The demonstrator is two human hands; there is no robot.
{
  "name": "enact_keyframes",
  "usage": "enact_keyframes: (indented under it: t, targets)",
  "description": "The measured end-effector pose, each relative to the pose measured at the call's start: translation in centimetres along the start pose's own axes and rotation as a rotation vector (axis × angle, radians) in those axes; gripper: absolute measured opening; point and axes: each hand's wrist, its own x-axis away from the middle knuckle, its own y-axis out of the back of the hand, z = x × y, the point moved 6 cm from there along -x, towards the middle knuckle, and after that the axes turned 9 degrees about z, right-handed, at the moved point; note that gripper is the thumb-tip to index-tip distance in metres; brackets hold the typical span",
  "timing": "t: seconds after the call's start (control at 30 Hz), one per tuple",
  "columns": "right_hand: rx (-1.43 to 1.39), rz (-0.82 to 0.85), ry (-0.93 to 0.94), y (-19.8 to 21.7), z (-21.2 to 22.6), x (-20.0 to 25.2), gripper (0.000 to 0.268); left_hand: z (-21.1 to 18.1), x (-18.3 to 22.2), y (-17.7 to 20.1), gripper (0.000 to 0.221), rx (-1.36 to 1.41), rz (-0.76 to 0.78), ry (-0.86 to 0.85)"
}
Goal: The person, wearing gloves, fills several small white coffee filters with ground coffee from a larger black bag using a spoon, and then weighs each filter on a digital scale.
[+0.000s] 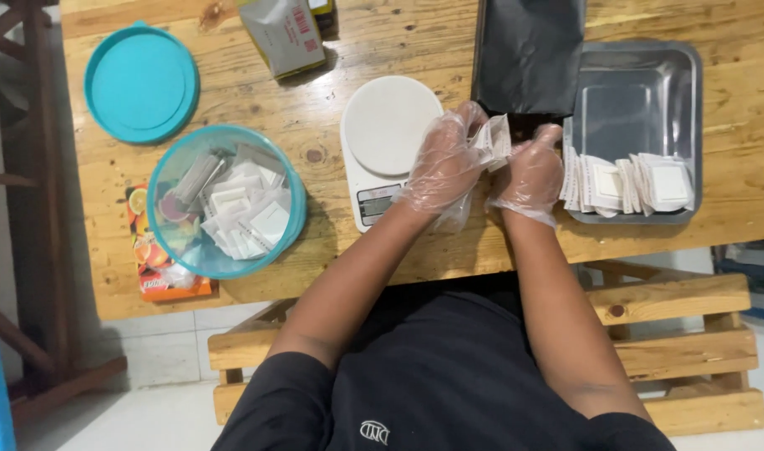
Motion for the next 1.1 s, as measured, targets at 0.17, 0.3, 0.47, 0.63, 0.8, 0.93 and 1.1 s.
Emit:
enact_keyframes:
  t: [0.17,0.3,0.47,0.63,0.8,0.93,1.1]
  targets:
    - [-0.017,0.106,-0.074,0.8,1.8,-0.1,0.022,0.2,-0.2,0.0,0.024,0.004,-0.007,-0.004]
    - [0.051,0.099,-0.101,-0.9,0.1,-1.1,0.019,0.8,-0.6,0.0,0.027,-0.012,-0.024,0.009]
    - [-0.138,0.111,-0.196,0.0,0.9,0.0,0.022,1.7,-1.1,0.3,0.024,-0.002,-0.047,0.002]
    - [-0.505,0.133,-0.274,2.0,3.2,2.5,0.041,0.3,-0.4,1.2,0.022,-0.027,-0.078,-0.041]
    - [-0.358,-0.018,0.328,-1.8,0.7,0.0,0.022,0.3,-0.2,1.5,0.022,-0.053,-0.131,-0.103]
    - [-0.523,-0.051,0.323,-1.9,0.9,-1.0,0.013,1.3,-0.5,1.8,0.027,-0.089,-0.142,-0.068]
    - [-0.737,0.191,-0.088,0.2,0.9,0.4,0.016,1.0,0.0,3.2,0.023,-0.086,-0.196,0.025]
